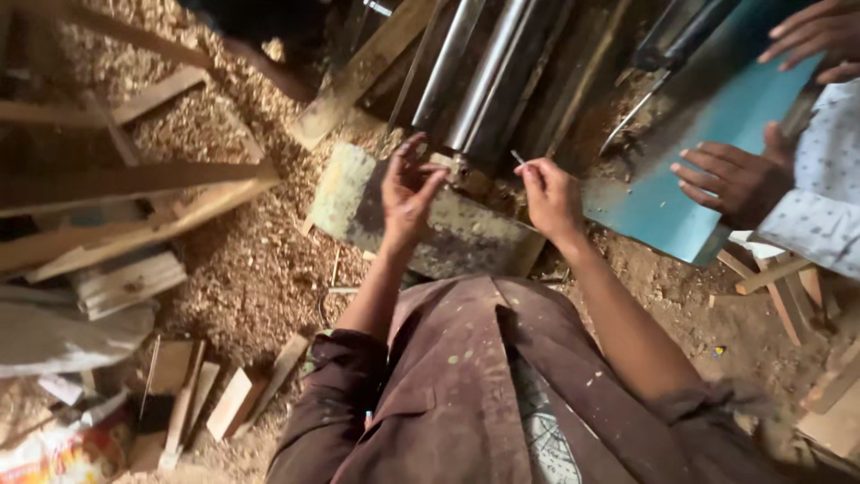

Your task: The person stands at a woodworking machine with rollers and handles small wooden pieces, reaching toward the machine bed and adjusting pieces near the rollers while other people stand close by. At the end the person holds and turns a small object in both hands.

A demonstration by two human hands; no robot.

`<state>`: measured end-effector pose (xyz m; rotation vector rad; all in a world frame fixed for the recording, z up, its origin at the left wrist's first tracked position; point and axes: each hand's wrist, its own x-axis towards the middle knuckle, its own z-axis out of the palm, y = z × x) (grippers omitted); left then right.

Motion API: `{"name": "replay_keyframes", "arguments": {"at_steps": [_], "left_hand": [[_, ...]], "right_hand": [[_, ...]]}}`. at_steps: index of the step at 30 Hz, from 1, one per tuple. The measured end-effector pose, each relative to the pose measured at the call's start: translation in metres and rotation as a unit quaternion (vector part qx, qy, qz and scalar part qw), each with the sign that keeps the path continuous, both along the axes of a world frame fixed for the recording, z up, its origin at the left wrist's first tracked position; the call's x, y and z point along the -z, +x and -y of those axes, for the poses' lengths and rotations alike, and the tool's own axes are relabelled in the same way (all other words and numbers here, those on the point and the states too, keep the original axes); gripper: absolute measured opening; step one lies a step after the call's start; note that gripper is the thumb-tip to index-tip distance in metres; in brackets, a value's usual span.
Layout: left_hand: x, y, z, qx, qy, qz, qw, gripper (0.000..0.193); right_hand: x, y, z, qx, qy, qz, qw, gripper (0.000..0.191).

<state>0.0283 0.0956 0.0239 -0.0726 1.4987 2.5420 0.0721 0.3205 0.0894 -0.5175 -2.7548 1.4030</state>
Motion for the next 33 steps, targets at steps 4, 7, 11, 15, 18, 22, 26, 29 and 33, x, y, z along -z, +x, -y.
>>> {"name": "replay_keyframes", "arguments": {"at_steps": [4,7,11,15,18,22,26,29,33], "left_hand": [[0.027,0.021,0.066,-0.001,-0.024,0.102,0.995,0.052],[0.037,0.034,0.089,-0.008,-0.052,0.106,0.993,0.044],[0.042,0.047,0.095,0.022,0.030,0.142,0.989,0.047],[0.049,0.049,0.093,0.006,0.185,0.181,0.966,0.069],[0.051,0.047,0.097,0.004,0.255,0.186,0.949,0.082],[0.050,0.045,0.101,0.008,0.263,0.207,0.942,0.086],[0.053,0.044,0.102,-0.004,0.259,0.182,0.949,0.089],[0.056,0.044,0.104,-0.008,0.302,0.198,0.933,0.086],[0.056,0.046,0.106,-0.010,0.265,0.201,0.943,0.083]], "right_hand": [[0.041,-0.010,0.012,-0.111,0.113,-0.007,0.987,0.016],[0.052,-0.022,0.022,-0.169,0.156,0.005,0.973,0.017],[0.045,-0.033,0.033,-0.252,0.247,0.021,0.936,0.017],[0.045,-0.049,0.043,-0.343,0.332,-0.023,0.879,0.014],[0.061,-0.061,0.059,-0.402,0.389,0.031,0.829,0.011],[0.086,-0.062,0.083,-0.398,0.455,0.025,0.796,0.012],[0.088,-0.068,0.070,-0.395,0.375,0.041,0.838,0.010],[0.085,-0.075,0.046,-0.410,0.265,0.009,0.873,0.030],[0.084,-0.068,0.047,-0.289,0.204,0.083,0.931,0.028]]}}
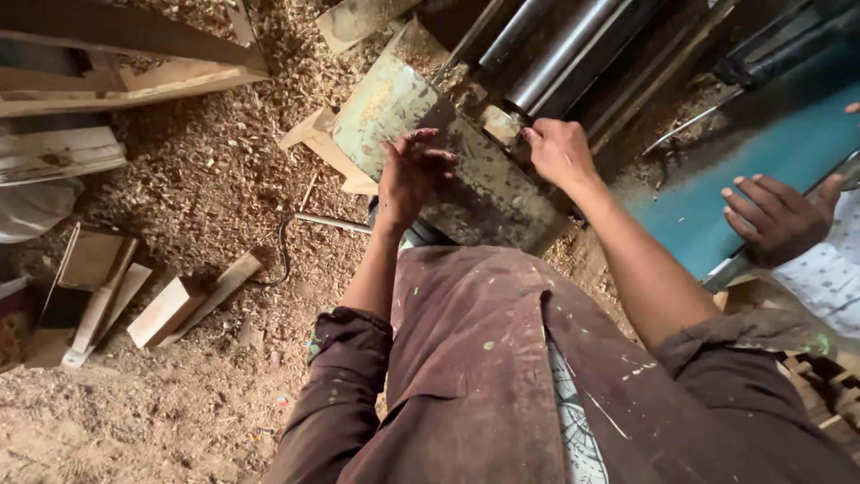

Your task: The person stands at a woodworking machine with rollers and handles small wooden pieces, reaching toward the machine bed and adjusting pieces near the rollers while other people stand close by. At the end the person holds and turns a small object in both hands.

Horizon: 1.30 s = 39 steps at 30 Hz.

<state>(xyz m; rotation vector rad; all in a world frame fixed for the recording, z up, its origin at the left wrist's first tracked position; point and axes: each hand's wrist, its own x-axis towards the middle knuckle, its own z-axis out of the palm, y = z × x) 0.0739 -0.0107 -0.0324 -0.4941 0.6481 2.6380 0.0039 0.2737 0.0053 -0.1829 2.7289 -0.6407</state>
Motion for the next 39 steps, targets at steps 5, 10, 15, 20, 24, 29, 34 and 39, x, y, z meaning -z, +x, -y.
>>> {"name": "replay_keyframes", "arguments": {"at_steps": [5,10,15,20,24,29,34,39], "left_hand": [[0.004,-0.003,-0.004,-0.006,0.008,0.019,1.000,0.080],[0.007,0.000,-0.002,-0.008,0.011,0.001,1.000,0.077],[0.002,0.002,-0.001,-0.003,0.025,0.001,1.000,0.078],[-0.005,0.005,-0.001,-0.018,0.012,-0.011,1.000,0.073],[-0.018,0.003,-0.019,0.030,-0.008,-0.034,0.999,0.068],[-0.049,-0.008,-0.112,0.084,0.090,0.071,0.990,0.063],[-0.066,-0.011,-0.148,0.002,0.089,0.100,0.991,0.065],[-0.064,-0.007,-0.070,-0.071,0.029,0.119,0.990,0.061]], "right_hand": [[-0.006,0.020,0.017,0.070,0.036,-0.031,0.996,0.029],[-0.004,0.018,0.022,-0.052,0.103,-0.043,0.992,0.014],[-0.009,0.016,0.008,-0.152,0.164,-0.052,0.973,0.011],[-0.001,0.041,0.014,-0.083,0.101,-0.150,0.980,0.008],[-0.008,0.054,-0.005,0.123,0.011,-0.170,0.978,0.017],[-0.048,0.085,-0.051,0.198,-0.312,0.134,0.920,0.022],[-0.057,0.155,-0.056,0.146,-0.165,0.090,0.971,0.019],[-0.053,0.167,-0.104,0.159,-0.060,0.025,0.985,0.020]]}}
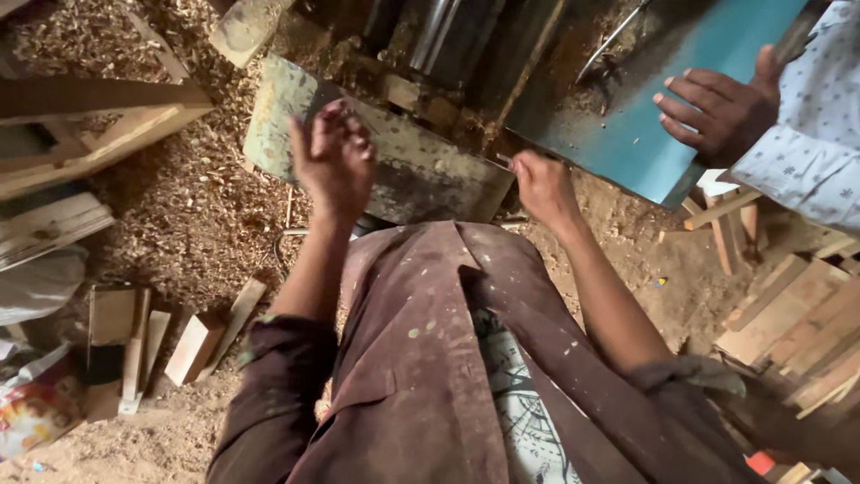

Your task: The person stands at a woodworking machine with rollers and handles small wooden pieces, reaching toward the machine bed and adjusting pieces near the rollers while other people stand close by. At the end the person holds and turns a small object in both hands.

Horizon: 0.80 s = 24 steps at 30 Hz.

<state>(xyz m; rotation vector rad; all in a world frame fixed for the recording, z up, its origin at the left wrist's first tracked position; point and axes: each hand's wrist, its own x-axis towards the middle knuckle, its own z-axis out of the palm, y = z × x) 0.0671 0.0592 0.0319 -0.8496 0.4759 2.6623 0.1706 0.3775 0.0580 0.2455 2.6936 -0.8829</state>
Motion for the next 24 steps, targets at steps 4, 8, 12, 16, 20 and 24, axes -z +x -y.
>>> {"name": "replay_keyframes", "arguments": {"at_steps": [4,8,12,16,20,24], "left_hand": [[-0.010,0.021,0.030,0.003,-0.024,0.044,0.999,0.061],[-0.011,0.038,0.028,0.002,-0.025,-0.035,0.999,0.063],[-0.002,0.052,0.022,-0.029,-0.026,-0.059,0.998,0.063],[0.003,0.065,0.021,-0.042,-0.031,-0.050,0.997,0.062],[0.002,0.076,0.027,-0.067,-0.044,-0.022,0.997,0.063],[0.005,0.081,0.030,-0.077,-0.055,-0.058,0.994,0.064]], "right_hand": [[0.024,-0.027,-0.005,-0.083,0.031,-0.127,0.988,0.018],[0.043,-0.047,-0.004,-0.150,0.104,-0.119,0.976,0.016],[0.052,-0.057,0.003,-0.222,0.150,-0.086,0.960,0.016],[0.063,-0.070,0.031,-0.255,0.239,-0.004,0.937,0.017],[0.061,-0.082,0.033,-0.238,0.174,0.055,0.954,0.019],[0.058,-0.077,0.020,-0.147,0.077,-0.018,0.986,0.016]]}}
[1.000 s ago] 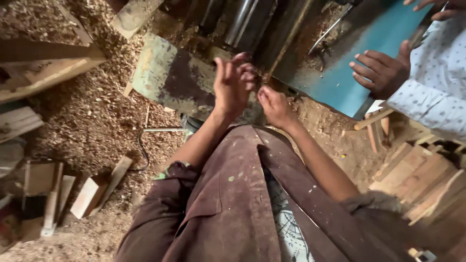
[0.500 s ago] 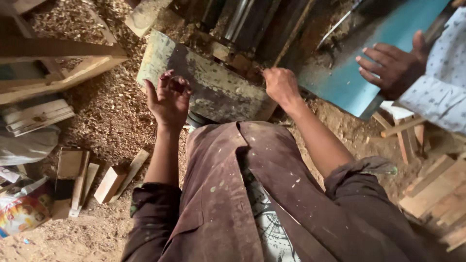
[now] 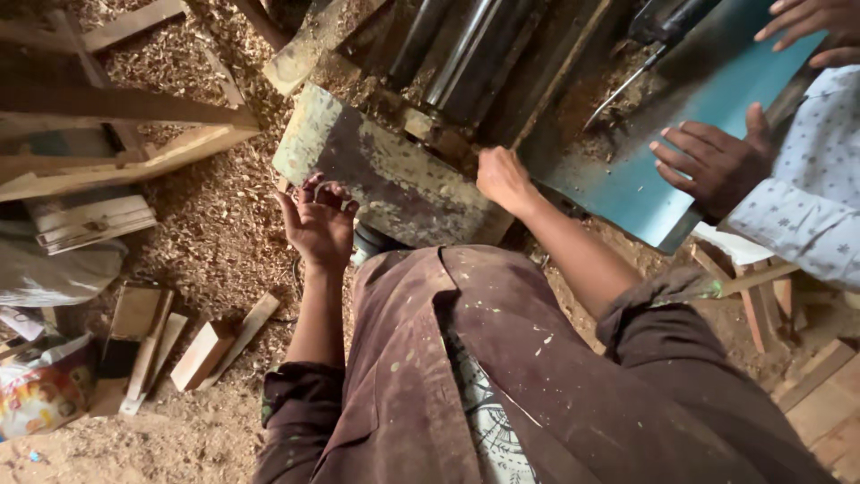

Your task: The person stands at a woodworking machine with rollers and handles small wooden pieces, reaching toward the machine bed and adjusting pieces near the rollers while other people stand close by. At the end the person holds and turns a small object in both hands.

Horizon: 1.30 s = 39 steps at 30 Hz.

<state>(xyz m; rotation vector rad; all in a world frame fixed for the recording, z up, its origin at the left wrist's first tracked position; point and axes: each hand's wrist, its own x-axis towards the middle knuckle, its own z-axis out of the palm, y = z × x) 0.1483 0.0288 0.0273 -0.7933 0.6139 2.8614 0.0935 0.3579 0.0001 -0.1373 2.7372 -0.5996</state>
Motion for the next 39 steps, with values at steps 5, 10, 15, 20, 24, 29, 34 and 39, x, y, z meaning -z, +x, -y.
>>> {"name": "replay_keyframes", "arguments": {"at_steps": [5,10,15,20,24,29,34,39], "left_hand": [[-0.003,0.002,0.001,0.003,0.010,0.000,1.000,0.064],[-0.012,0.001,0.003,0.009,0.009,0.009,1.000,0.068],[-0.015,0.002,0.011,-0.004,-0.038,0.008,0.999,0.062],[-0.016,0.006,0.014,0.010,-0.007,0.003,1.000,0.063],[-0.016,0.007,0.004,0.028,-0.022,-0.004,0.999,0.064],[-0.014,0.007,0.000,0.035,0.005,-0.006,0.999,0.063],[-0.009,0.007,0.006,0.028,0.011,-0.007,1.000,0.065],[-0.007,0.004,0.009,0.010,0.010,-0.002,1.000,0.062]], "right_hand": [[0.000,0.007,0.006,0.049,-0.022,-0.009,0.999,0.016],[-0.008,0.012,-0.002,0.020,-0.044,-0.021,0.999,0.024],[-0.012,0.027,-0.024,0.082,-0.163,0.024,0.983,0.016],[-0.001,0.049,-0.035,0.181,-0.186,0.045,0.965,0.026],[-0.001,0.054,-0.042,0.175,-0.204,0.068,0.961,0.024],[-0.018,0.047,-0.032,0.066,-0.147,-0.037,0.986,0.019],[-0.029,0.032,-0.013,0.029,-0.051,-0.017,0.998,0.019],[-0.018,0.021,0.014,0.039,0.019,-0.022,0.999,0.017]]}}
